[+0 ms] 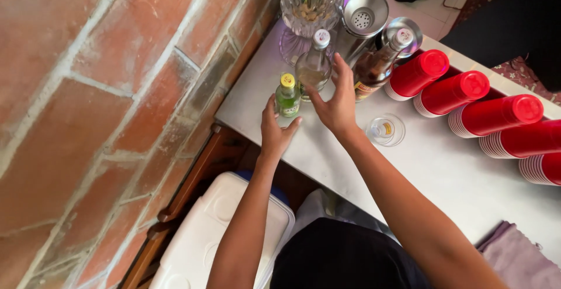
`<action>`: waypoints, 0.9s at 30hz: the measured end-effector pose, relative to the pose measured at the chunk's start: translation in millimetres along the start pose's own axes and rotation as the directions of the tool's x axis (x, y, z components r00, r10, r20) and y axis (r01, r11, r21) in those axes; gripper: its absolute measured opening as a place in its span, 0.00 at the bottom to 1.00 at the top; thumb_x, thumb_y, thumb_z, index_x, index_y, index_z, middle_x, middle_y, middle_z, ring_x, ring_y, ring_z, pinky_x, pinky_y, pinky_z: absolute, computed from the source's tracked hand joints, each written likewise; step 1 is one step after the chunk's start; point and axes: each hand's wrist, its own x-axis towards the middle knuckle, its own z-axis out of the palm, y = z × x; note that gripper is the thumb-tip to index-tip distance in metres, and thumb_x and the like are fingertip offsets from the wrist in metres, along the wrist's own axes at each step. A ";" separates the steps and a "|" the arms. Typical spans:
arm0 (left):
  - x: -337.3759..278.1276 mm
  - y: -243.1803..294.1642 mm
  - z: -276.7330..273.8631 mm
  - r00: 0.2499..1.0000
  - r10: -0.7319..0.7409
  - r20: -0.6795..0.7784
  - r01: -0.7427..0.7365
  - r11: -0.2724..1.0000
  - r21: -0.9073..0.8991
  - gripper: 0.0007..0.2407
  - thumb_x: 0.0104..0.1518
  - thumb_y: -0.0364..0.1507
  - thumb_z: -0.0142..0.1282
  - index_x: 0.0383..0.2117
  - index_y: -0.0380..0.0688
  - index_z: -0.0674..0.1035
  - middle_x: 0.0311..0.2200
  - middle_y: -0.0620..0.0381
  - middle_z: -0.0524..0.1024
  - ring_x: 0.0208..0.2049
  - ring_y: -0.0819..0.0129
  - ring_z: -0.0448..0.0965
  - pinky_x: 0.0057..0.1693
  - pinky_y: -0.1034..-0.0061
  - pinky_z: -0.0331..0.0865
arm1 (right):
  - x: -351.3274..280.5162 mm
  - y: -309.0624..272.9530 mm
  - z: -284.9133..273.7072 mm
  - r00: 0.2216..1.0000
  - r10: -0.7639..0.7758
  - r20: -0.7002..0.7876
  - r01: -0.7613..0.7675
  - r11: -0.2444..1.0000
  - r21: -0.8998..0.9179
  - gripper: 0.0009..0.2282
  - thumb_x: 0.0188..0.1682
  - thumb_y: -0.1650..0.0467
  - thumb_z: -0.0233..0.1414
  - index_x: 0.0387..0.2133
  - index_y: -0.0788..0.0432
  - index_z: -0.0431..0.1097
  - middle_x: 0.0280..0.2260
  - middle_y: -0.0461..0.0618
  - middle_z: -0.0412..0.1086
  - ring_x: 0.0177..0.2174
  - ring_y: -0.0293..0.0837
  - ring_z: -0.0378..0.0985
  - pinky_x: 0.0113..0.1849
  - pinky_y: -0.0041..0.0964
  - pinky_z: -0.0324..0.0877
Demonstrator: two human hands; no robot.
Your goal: Organizing red plastic cups by stacking them and wiping down the metal bar counter with a cloth.
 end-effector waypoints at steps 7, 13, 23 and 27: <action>31.4 -28.1 17.7 0.997 0.023 0.078 -0.023 1.000 0.007 0.33 0.51 0.33 0.72 0.64 0.41 0.67 0.56 0.41 0.75 0.55 0.50 0.78 0.58 0.61 0.72 | 29.3 8.5 16.0 0.997 -0.082 0.014 0.082 0.995 -0.058 0.42 0.39 0.70 0.70 0.66 0.64 0.51 0.60 0.62 0.61 0.58 0.61 0.67 0.58 0.48 0.65; 56.4 -32.2 23.5 0.996 0.043 0.073 -0.042 0.999 -0.028 0.34 0.51 0.35 0.70 0.64 0.39 0.65 0.58 0.40 0.72 0.54 0.49 0.77 0.51 0.63 0.77 | 31.5 17.1 14.4 0.997 0.072 0.016 -0.069 0.988 -0.138 0.35 0.43 0.68 0.68 0.62 0.64 0.57 0.59 0.61 0.62 0.55 0.60 0.69 0.55 0.46 0.68; 49.3 -28.1 32.4 0.999 0.002 0.043 -0.003 1.000 0.024 0.34 0.54 0.34 0.68 0.65 0.37 0.63 0.56 0.39 0.73 0.50 0.49 0.79 0.50 0.63 0.77 | 22.4 15.9 8.2 0.993 0.093 -0.066 -0.105 0.975 -0.198 0.39 0.43 0.70 0.65 0.66 0.67 0.51 0.65 0.68 0.55 0.63 0.64 0.61 0.60 0.48 0.63; 45.9 -11.7 28.1 0.999 -0.013 0.038 0.013 1.000 0.018 0.32 0.55 0.33 0.67 0.65 0.37 0.63 0.55 0.39 0.73 0.52 0.47 0.77 0.52 0.61 0.75 | 17.3 15.7 7.5 0.993 0.084 -0.079 -0.099 0.972 -0.213 0.41 0.44 0.68 0.67 0.67 0.70 0.49 0.66 0.72 0.54 0.62 0.65 0.63 0.60 0.47 0.63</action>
